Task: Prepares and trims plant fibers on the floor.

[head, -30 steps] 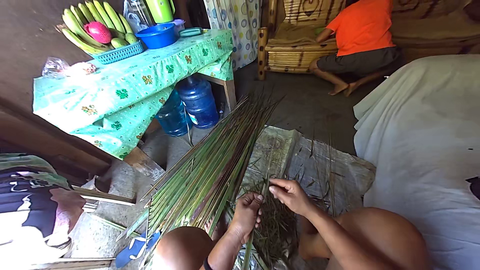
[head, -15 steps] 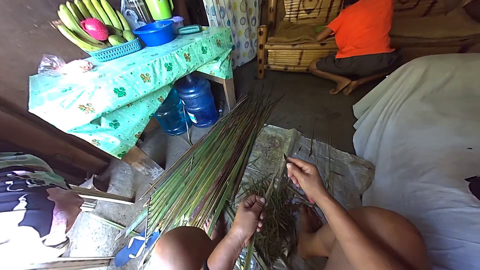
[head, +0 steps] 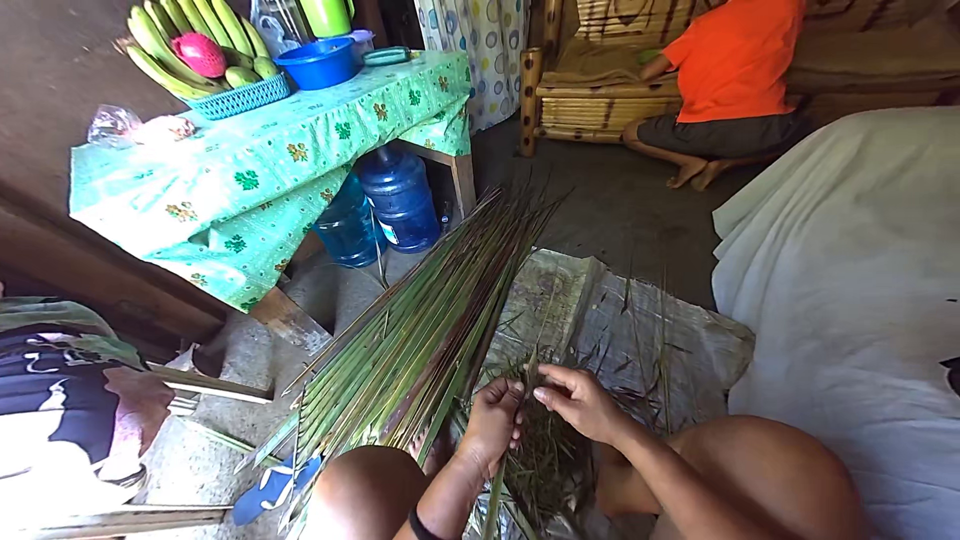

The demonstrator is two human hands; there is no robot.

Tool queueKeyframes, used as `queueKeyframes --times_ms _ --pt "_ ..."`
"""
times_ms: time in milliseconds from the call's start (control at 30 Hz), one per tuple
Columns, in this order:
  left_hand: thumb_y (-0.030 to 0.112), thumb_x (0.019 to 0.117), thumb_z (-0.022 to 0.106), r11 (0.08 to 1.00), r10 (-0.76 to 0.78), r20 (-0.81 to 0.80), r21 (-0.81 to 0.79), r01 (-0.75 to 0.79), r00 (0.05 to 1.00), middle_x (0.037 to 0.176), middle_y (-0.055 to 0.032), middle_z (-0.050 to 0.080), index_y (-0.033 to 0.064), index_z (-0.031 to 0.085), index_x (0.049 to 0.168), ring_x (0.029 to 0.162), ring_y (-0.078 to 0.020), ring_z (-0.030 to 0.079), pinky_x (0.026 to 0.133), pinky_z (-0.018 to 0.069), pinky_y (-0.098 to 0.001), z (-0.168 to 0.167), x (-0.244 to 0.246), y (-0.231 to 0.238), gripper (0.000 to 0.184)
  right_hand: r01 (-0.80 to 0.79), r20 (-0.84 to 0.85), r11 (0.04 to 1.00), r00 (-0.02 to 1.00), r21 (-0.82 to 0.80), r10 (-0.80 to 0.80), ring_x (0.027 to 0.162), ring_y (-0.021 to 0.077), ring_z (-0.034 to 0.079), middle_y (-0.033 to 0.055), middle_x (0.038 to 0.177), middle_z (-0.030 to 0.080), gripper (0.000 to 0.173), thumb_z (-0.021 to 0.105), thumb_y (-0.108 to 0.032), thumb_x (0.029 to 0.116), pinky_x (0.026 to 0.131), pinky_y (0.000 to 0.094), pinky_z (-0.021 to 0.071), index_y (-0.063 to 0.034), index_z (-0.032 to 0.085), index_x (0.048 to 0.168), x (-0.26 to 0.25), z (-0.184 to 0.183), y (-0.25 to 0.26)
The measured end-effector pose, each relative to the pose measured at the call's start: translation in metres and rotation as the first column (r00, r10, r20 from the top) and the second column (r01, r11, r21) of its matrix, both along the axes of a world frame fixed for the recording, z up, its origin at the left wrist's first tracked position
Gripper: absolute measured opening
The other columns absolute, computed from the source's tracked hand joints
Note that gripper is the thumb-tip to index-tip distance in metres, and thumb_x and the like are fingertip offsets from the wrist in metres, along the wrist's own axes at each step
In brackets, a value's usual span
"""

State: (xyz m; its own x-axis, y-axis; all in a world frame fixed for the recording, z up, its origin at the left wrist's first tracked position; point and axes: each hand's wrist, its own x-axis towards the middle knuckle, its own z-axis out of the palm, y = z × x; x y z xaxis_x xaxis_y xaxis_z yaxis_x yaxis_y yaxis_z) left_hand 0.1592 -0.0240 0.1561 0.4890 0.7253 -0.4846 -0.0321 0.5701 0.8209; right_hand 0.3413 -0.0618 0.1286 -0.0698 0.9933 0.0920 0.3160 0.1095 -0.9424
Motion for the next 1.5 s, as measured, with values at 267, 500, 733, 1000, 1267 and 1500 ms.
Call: queueKeyframes --times_ms 267,500,733,1000,1267,1500 --pt "0.013 0.1109 0.042 0.998 -0.059 0.005 0.029 0.059 0.998 0.059 0.0039 0.047 0.0073 0.053 0.094 0.043 -0.0027 0.042 0.042 0.0386 -0.0157 0.002 0.002 -0.006 0.021 0.204 -0.089 0.979 0.975 -0.03 -0.206 0.057 -0.0042 0.05 -0.0035 0.076 0.063 0.034 0.052 -0.007 0.0997 0.054 0.0137 0.0437 0.0081 0.063 0.128 0.011 -0.002 0.014" --pt "0.013 0.1112 0.041 1.0 -0.026 0.003 0.007 0.026 1.0 0.059 0.0021 0.049 0.0048 0.053 0.097 0.043 -0.0037 0.045 0.042 0.0412 -0.0164 0.002 -0.001 -0.004 0.02 0.235 -0.222 0.951 0.934 -0.202 -0.278 0.05 0.0032 0.051 -0.0031 0.07 0.061 0.033 0.05 -0.012 0.103 0.046 0.0177 0.0426 0.0029 0.06 0.131 0.024 0.01 0.016" --pt "0.014 0.1118 0.039 0.999 -0.039 0.025 -0.024 0.039 0.999 0.061 0.0023 0.049 0.0042 0.055 0.099 0.043 -0.003 0.045 0.041 0.0405 -0.0157 0.002 0.0 -0.003 0.022 0.127 -0.282 0.966 0.94 -0.225 -0.189 0.054 0.0008 0.054 -0.0044 0.073 0.062 0.028 0.054 -0.01 0.1001 0.049 0.016 0.0448 0.0019 0.063 0.124 -0.015 0.009 -0.004" --pt "0.013 0.1117 0.039 0.997 -0.055 0.07 -0.043 0.058 0.996 0.06 0.0028 0.049 0.0053 0.054 0.097 0.043 -0.0022 0.044 0.041 0.0396 -0.0148 0.0 0.001 -0.005 0.023 0.244 -0.369 0.955 0.883 -0.171 -0.291 0.052 0.0008 0.053 -0.0045 0.069 0.061 0.022 0.055 -0.007 0.0995 0.047 0.0152 0.0441 0.0021 0.067 0.116 -0.019 0.001 0.001" --pt "0.014 0.1112 0.041 0.997 -0.076 0.042 -0.023 0.077 0.996 0.061 0.0026 0.049 0.0054 0.055 0.097 0.043 -0.0028 0.045 0.042 0.0414 -0.0156 0.001 0.003 -0.007 0.021 0.318 -0.446 0.913 0.799 -0.254 -0.402 0.048 0.0045 0.051 -0.0018 0.066 0.059 0.025 0.05 -0.007 0.103 0.044 0.018 0.0429 0.0032 0.065 0.12 -0.007 0.002 0.017" --pt "0.013 0.1107 0.042 0.994 -0.104 0.052 -0.018 0.105 0.993 0.06 0.0031 0.048 0.0055 0.055 0.098 0.044 -0.0026 0.046 0.043 0.0419 -0.0151 0.001 0.003 -0.01 0.019 0.415 -0.48 0.863 0.717 -0.29 -0.506 0.046 0.0044 0.049 -0.0011 0.065 0.057 0.024 0.046 -0.007 0.1073 0.042 0.0173 0.0408 0.003 0.063 0.121 0.019 0.011 0.033"
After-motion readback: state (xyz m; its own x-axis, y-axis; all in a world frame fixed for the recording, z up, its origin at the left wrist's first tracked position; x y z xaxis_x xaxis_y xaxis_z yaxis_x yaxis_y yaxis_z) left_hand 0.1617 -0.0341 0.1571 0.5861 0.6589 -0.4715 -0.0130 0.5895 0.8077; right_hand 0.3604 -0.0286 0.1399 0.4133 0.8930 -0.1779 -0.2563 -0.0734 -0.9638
